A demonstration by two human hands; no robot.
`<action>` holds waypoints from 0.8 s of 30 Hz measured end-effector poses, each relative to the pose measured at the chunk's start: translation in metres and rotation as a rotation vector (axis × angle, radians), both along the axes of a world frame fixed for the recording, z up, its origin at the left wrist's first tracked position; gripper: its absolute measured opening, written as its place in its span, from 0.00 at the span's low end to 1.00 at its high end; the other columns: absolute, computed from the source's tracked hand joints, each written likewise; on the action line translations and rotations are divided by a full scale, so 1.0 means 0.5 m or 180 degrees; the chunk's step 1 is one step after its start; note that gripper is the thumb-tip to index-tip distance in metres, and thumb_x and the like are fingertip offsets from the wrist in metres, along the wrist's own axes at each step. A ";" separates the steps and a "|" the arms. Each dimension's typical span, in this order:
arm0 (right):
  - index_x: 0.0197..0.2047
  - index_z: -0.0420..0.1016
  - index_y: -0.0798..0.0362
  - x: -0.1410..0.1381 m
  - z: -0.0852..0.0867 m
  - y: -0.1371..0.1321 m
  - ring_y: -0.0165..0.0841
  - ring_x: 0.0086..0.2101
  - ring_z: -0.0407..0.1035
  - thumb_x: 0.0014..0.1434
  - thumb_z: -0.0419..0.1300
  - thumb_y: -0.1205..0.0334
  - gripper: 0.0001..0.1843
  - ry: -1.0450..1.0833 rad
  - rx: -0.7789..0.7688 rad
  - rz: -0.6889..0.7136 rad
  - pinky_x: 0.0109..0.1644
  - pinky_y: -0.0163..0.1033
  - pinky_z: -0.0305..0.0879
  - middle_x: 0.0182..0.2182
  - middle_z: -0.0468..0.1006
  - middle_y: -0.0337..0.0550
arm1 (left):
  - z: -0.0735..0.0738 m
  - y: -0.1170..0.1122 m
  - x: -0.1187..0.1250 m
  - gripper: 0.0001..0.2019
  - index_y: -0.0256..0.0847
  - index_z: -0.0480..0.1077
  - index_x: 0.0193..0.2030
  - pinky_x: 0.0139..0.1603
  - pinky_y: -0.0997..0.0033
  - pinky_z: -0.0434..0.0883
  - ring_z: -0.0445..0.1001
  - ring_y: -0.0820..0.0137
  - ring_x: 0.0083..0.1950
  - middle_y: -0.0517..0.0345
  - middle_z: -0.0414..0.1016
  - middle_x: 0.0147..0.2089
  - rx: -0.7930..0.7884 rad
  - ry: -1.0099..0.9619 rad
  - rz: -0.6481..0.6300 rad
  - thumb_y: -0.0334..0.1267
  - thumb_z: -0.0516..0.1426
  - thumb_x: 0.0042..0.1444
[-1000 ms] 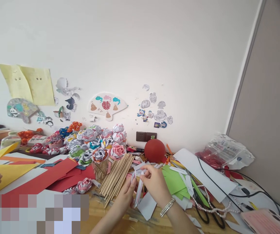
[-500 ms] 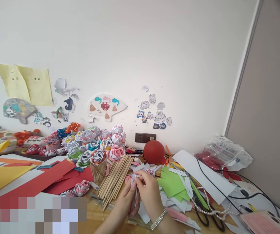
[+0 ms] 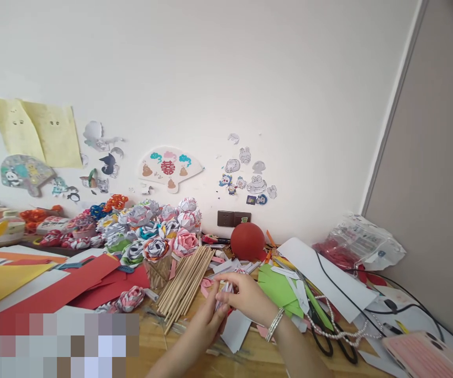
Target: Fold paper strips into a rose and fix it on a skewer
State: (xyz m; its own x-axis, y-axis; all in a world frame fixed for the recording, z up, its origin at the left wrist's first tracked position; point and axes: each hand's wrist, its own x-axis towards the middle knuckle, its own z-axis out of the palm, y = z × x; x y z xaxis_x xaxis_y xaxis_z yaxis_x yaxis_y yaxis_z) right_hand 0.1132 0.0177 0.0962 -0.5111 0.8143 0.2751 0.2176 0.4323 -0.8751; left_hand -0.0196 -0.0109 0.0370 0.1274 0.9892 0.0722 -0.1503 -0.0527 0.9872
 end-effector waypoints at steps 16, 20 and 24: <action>0.32 0.71 0.54 0.000 -0.015 0.020 0.26 0.17 0.62 0.52 0.59 0.57 0.08 0.0243 -0.0013 -0.0476 0.21 0.31 0.59 0.18 0.64 0.31 | 0.032 0.000 -0.006 0.24 0.40 0.60 0.23 0.14 0.78 0.46 0.49 0.82 0.13 0.71 0.55 0.14 0.0285 0.0617 -0.0207 0.62 0.53 0.46; 0.40 0.69 0.54 0.002 -0.013 0.022 0.28 0.24 0.67 0.50 0.62 0.56 0.15 0.0864 -0.0290 0.0037 0.27 0.33 0.65 0.24 0.68 0.34 | 0.031 0.005 -0.008 0.24 0.41 0.62 0.26 0.16 0.78 0.44 0.45 0.81 0.15 0.73 0.50 0.15 0.0507 0.0482 -0.0010 0.64 0.52 0.45; 0.41 0.69 0.54 0.004 -0.007 0.018 0.29 0.30 0.68 0.50 0.62 0.54 0.18 0.1132 -0.0532 0.0438 0.32 0.33 0.66 0.29 0.72 0.38 | 0.044 0.001 -0.011 0.22 0.40 0.65 0.26 0.18 0.77 0.46 0.48 0.78 0.18 0.70 0.52 0.16 0.0481 0.0326 0.0036 0.61 0.55 0.45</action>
State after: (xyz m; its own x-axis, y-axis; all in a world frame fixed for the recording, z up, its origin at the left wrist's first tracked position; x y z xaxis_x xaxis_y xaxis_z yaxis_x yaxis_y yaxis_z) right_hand 0.1153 0.0265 0.0929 -0.5153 0.7934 0.3240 -0.1607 0.2819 -0.9459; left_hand -0.0249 -0.0105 0.0588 0.1305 0.9695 0.2074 -0.0479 -0.2028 0.9780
